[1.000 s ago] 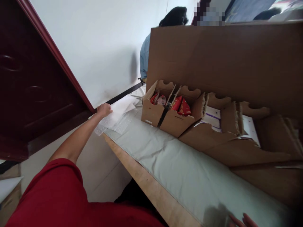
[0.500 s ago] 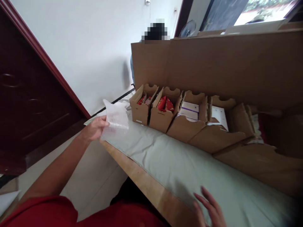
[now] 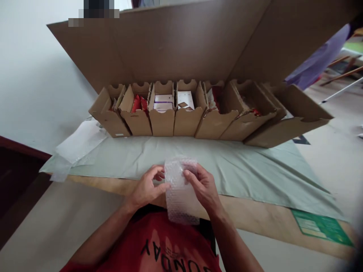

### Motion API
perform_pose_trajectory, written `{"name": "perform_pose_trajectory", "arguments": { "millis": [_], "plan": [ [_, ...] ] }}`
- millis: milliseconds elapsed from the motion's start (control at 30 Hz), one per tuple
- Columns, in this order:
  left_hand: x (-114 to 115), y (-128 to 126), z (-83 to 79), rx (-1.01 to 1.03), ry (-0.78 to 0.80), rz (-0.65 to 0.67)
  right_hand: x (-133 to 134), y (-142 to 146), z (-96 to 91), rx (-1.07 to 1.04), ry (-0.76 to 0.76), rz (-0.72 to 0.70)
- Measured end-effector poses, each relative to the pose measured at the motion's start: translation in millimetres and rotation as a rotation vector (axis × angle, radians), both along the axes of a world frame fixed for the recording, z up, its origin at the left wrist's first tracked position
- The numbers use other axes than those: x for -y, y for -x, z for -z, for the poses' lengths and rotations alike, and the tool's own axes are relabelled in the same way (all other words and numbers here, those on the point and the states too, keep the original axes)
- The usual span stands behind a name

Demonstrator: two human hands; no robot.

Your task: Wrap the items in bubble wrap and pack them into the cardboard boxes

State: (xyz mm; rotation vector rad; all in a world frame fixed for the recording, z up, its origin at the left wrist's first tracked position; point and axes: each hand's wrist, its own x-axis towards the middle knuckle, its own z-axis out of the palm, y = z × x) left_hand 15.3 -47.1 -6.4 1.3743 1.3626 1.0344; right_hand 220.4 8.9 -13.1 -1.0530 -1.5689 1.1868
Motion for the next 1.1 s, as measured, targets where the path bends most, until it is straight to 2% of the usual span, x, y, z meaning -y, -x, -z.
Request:
{"name": "perform_pose_trajectory", "arguments": {
  "millis": [67, 100, 167, 233, 300, 400, 567, 833, 967, 1100],
  "plan": [
    [2.5, -4.7, -4.7, -0.086, -0.095, -0.2, 0.8, 0.7, -8.6, 0.266, -0.268, 0.067],
    [3.8, -6.1, -8.7, -0.098, -0.135, -0.252, 1.8, 5.1, -11.7, 0.383, -0.399, 0.079],
    [5.0, -7.7, -17.8, -0.072, -0.154, -0.279, 5.5, 18.9, -14.8, 0.531, -0.61, 0.019],
    [4.0, -7.3, -24.1, -0.029, -0.105, -0.273, 11.1, 33.7, -14.6, 0.55, -0.698, -0.092],
    [1.5, -4.8, -24.3, 0.024, -0.028, -0.259, 16.7, 43.4, -13.4, 0.489, -0.641, -0.174],
    [-1.1, 1.2, -14.7, 0.096, 0.064, -0.226, 22.2, 44.4, -14.6, 0.401, -0.403, -0.274],
    [-0.7, 8.1, 2.6, 0.115, 0.084, -0.18, 24.0, 35.9, -18.9, 0.318, -0.115, -0.397],
    [0.6, 7.0, 10.9, -0.006, 0.102, -0.123, 17.4, 46.9, -2.1, 0.21, -0.05, -0.304],
    [0.9, 6.5, 9.7, 0.08, 0.129, -0.076, 16.3, 45.3, 1.7, 0.092, 0.094, -0.277],
    [-1.6, 4.3, 4.6, 0.233, 0.172, -0.041, 18.2, 37.1, 4.2, -0.073, 0.291, -0.306]
  ]
}}
